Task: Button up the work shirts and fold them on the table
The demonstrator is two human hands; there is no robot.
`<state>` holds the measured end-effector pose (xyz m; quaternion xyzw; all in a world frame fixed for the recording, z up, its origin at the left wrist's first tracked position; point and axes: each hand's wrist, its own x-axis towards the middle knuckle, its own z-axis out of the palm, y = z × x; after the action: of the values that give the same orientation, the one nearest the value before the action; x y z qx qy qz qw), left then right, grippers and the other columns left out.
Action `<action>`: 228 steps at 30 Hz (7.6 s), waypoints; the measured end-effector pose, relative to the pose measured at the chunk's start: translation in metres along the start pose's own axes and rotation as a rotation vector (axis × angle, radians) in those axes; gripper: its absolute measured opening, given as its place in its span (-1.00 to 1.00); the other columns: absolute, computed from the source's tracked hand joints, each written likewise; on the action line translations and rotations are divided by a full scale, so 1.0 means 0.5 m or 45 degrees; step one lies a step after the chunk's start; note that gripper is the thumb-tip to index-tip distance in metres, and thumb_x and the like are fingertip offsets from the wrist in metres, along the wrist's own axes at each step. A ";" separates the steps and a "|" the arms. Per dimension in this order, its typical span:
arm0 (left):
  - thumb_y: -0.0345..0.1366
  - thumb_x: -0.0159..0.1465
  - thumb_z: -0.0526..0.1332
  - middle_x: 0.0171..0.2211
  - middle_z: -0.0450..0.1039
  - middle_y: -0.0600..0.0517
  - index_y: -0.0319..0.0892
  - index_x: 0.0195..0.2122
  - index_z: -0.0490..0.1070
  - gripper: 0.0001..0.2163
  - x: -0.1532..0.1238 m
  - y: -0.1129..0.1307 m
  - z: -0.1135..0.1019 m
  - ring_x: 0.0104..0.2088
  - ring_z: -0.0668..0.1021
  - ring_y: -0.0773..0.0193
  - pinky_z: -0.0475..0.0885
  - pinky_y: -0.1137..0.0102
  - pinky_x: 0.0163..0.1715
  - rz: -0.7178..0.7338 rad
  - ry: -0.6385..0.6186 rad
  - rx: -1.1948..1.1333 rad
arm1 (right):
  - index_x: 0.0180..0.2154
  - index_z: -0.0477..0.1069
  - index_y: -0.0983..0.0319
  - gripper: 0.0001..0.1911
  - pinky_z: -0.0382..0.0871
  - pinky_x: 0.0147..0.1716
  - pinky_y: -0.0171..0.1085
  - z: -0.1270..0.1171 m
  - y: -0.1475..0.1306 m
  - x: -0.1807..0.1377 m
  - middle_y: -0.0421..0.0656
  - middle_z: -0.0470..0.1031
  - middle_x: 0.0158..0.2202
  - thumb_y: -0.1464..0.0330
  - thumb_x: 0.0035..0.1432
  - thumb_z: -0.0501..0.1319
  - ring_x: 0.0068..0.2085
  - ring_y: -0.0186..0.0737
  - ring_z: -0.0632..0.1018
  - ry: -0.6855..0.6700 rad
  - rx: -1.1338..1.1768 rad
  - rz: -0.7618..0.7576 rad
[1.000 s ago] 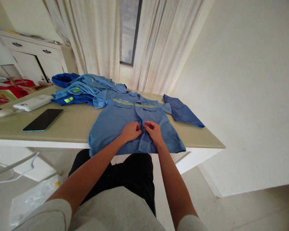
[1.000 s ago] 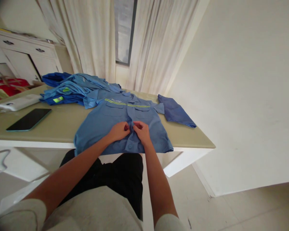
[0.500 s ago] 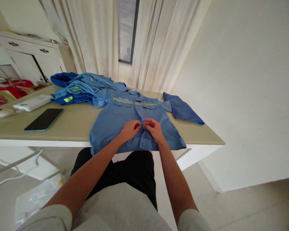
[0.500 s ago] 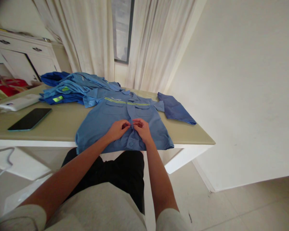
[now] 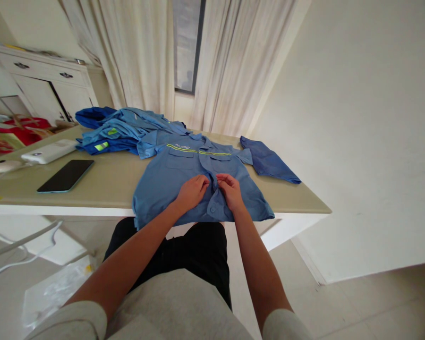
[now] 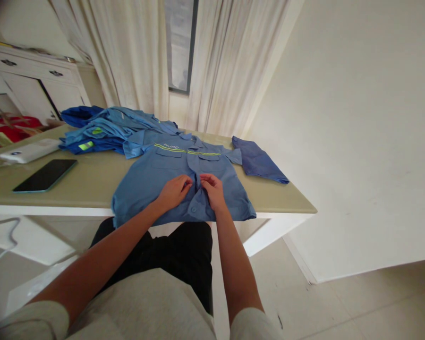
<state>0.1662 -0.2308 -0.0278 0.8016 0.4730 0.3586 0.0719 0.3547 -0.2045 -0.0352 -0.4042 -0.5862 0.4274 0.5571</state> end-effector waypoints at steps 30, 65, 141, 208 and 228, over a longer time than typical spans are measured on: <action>-0.28 0.49 0.05 -0.13 0.53 -0.04 -0.11 -0.12 0.45 -0.82 -0.006 0.011 -0.003 -0.07 0.56 0.16 0.43 0.31 -0.05 0.071 -0.055 0.220 | -0.21 0.56 0.20 -0.75 0.54 -0.23 -0.20 0.011 0.014 -0.005 -0.14 0.65 -0.29 0.28 0.02 0.35 -0.31 -0.18 0.63 -0.034 -0.322 -0.146; -0.28 0.45 0.11 -0.14 0.56 -0.01 -0.09 -0.12 0.46 -0.86 -0.003 0.004 0.000 -0.15 0.58 0.16 0.43 0.32 -0.18 -0.083 -0.021 0.132 | -0.18 0.54 0.21 -0.73 0.47 -0.23 -0.22 0.017 -0.019 -0.012 -0.14 0.60 -0.30 0.21 0.10 0.31 -0.30 -0.19 0.59 0.047 -0.376 -0.167; -0.26 0.48 0.08 -0.11 0.56 -0.04 -0.09 -0.11 0.45 -0.84 -0.003 0.010 -0.005 -0.12 0.58 0.16 0.44 0.32 -0.13 -0.111 -0.036 0.163 | -0.27 0.56 0.22 -0.74 0.42 -0.31 -0.25 0.047 0.001 -0.031 -0.14 0.63 -0.38 0.16 0.19 0.27 -0.37 -0.17 0.57 0.152 -0.648 -0.121; -0.27 0.49 0.10 -0.15 0.55 -0.03 -0.12 -0.12 0.48 -0.83 -0.009 0.015 -0.004 -0.12 0.57 0.19 0.43 0.35 -0.12 0.033 0.013 0.283 | -0.29 0.59 0.26 -0.70 0.44 -0.39 -0.27 0.042 -0.002 -0.048 -0.11 0.64 -0.42 0.14 0.16 0.29 -0.42 -0.17 0.59 0.171 -0.489 -0.136; -0.28 0.49 0.08 -0.11 0.56 -0.04 -0.10 -0.09 0.44 -0.85 -0.009 0.015 0.002 -0.09 0.57 0.16 0.42 0.34 -0.10 -0.026 0.013 0.233 | -0.25 0.49 0.21 -0.73 0.16 -0.66 -0.37 0.038 -0.022 -0.047 -0.32 0.40 -0.62 0.15 0.13 0.25 -0.66 -0.35 0.35 -0.043 -0.139 0.089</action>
<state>0.1709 -0.2382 -0.0274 0.7981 0.5122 0.3173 -0.0006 0.3371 -0.2313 -0.0325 -0.4470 -0.6032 0.4209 0.5091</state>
